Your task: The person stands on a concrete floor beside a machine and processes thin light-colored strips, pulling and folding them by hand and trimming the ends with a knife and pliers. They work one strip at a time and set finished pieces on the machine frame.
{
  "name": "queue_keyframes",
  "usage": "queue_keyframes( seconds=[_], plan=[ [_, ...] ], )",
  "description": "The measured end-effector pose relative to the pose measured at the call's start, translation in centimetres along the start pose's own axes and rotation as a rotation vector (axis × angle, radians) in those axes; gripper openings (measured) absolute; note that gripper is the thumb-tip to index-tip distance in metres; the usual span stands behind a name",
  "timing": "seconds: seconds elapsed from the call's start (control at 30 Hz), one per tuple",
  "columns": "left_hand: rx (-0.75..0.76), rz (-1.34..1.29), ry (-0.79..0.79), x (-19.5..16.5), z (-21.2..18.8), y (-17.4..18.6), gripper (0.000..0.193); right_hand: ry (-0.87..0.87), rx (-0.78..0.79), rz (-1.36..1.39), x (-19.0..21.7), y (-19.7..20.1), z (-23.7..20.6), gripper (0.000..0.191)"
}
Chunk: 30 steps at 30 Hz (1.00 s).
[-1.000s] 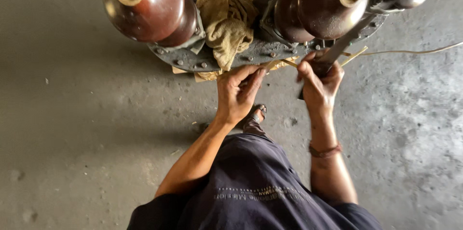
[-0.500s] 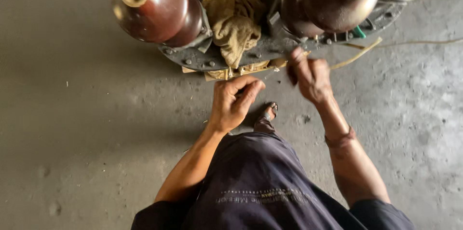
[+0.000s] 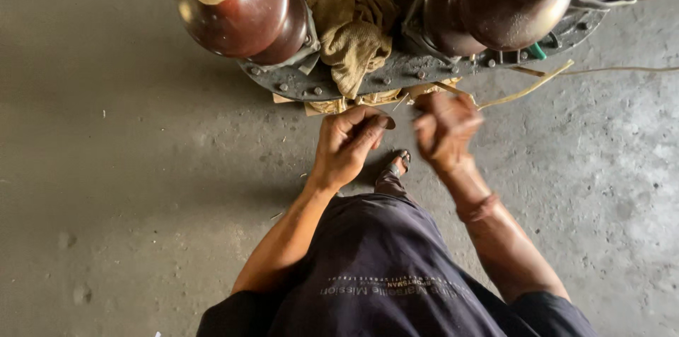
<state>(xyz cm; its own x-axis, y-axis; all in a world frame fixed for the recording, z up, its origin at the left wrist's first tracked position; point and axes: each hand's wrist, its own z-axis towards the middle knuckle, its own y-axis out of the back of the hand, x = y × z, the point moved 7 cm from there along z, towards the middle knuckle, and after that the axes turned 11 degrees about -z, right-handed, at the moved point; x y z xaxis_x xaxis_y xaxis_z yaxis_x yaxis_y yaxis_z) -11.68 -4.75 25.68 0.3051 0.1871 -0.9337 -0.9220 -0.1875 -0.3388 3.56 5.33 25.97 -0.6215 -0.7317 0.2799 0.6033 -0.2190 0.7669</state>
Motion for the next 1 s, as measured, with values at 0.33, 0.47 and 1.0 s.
queue_keyframes(
  seconds=[0.33, 0.47, 1.0],
  plan=[
    [-0.038, -0.093, 0.051, -1.2, -0.9, 2.0, 0.019, 0.283, -0.295, 0.216, 2.2, -1.1, 0.1, 0.042],
    [0.080, -0.037, 0.059, -1.9, -1.7, 1.9, 0.018, -0.128, 0.114, 0.644, -2.2, -5.0, -1.0, 0.059],
    [0.106, 0.753, -0.344, 1.1, -2.5, -7.0, 0.007, -0.086, 0.878, -0.632, -4.0, 8.7, -5.2, 0.050]
  ],
)
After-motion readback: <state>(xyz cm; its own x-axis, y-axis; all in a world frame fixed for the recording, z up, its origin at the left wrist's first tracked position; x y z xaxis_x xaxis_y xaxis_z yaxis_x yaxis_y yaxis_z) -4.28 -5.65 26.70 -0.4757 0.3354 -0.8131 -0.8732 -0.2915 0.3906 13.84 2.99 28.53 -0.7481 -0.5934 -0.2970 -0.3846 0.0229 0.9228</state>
